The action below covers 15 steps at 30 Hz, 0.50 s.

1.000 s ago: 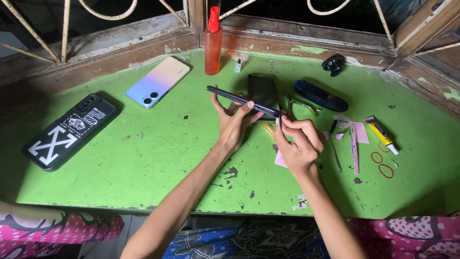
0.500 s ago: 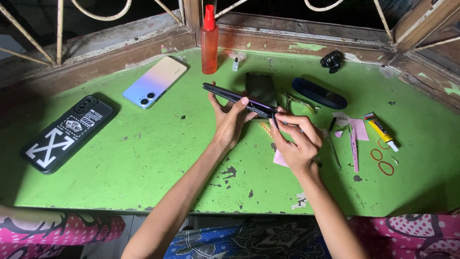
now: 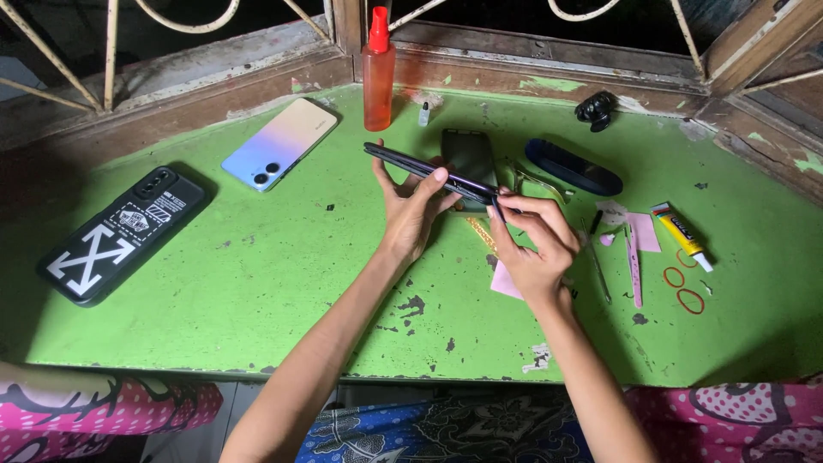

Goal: Using a plastic prying tool and a metal spudger to remove the back cover of a smartphone for repair.

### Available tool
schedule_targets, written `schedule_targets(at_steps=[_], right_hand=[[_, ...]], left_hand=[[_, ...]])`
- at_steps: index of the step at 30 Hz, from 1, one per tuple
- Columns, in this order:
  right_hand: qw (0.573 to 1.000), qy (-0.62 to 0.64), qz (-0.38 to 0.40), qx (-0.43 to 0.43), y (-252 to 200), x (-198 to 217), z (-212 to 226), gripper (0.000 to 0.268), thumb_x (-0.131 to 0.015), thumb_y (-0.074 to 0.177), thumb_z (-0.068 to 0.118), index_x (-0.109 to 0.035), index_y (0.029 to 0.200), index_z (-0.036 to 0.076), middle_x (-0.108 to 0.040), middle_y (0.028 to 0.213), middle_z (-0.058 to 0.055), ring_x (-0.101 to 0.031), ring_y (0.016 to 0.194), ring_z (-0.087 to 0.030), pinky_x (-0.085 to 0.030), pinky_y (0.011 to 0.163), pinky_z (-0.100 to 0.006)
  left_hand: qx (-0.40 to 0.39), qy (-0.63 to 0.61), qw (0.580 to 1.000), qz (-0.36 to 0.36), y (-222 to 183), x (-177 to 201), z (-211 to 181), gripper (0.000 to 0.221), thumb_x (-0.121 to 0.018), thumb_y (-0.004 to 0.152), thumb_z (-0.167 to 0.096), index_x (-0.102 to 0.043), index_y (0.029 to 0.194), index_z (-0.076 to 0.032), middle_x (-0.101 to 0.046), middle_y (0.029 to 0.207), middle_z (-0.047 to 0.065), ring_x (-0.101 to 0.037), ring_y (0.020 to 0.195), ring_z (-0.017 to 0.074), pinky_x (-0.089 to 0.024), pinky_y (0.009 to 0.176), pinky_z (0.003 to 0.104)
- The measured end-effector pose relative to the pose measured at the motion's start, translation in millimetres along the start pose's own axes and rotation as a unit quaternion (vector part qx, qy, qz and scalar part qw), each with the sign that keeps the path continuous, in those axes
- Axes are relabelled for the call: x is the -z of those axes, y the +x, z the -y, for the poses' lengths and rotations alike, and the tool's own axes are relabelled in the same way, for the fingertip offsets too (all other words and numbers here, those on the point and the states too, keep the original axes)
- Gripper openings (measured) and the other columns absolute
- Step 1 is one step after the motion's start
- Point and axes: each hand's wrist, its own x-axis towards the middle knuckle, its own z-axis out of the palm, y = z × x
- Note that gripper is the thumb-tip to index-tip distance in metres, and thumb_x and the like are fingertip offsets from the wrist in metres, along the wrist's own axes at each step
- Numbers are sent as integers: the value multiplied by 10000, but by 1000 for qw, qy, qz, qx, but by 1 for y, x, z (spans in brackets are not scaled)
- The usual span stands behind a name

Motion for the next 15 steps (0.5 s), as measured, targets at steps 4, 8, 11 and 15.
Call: schedule_targets(at_steps=[4,8,11,15], right_hand=[[999,21,16,-38,5,-1,6,95,-812,843,-154,-775,898,-87,-741,921,-205,-772,889,-386,-658,736,-408],[997,19,23,-76,2,-2,5,85,-823,874,-112,-774,935,-79,-747,978,-208,-772,863,-365,-634,693,-371],[996,9,31,-78,0,-1,5,95,-811,888,-101,-784,972,-68,-746,1020,-200,-777,818,-323,-627,657,-336],[997,0,37,-70,-4,-1,2,111,-794,899,-93,-785,1007,-68,-733,1050,-197,-777,793,-313,-621,626,-328]], left_hand=[[-7,1,1000,-1,-1,1,-2,1253,-858,790,-151,100,1584,-291,-547,1272,270,-637,1080,362,-566,938,622],[-5,-11,1000,-2,2,4,-1,1236,-856,801,-142,87,1586,-295,-542,1265,280,-637,1063,365,-567,929,632],[-2,-15,1000,-5,2,4,-1,1232,-859,800,-141,76,1587,-306,-528,1291,302,-641,1067,375,-570,919,634],[0,-42,999,-4,4,5,-2,1219,-859,799,-150,52,1592,-316,-486,1337,358,-632,1097,429,-556,915,659]])
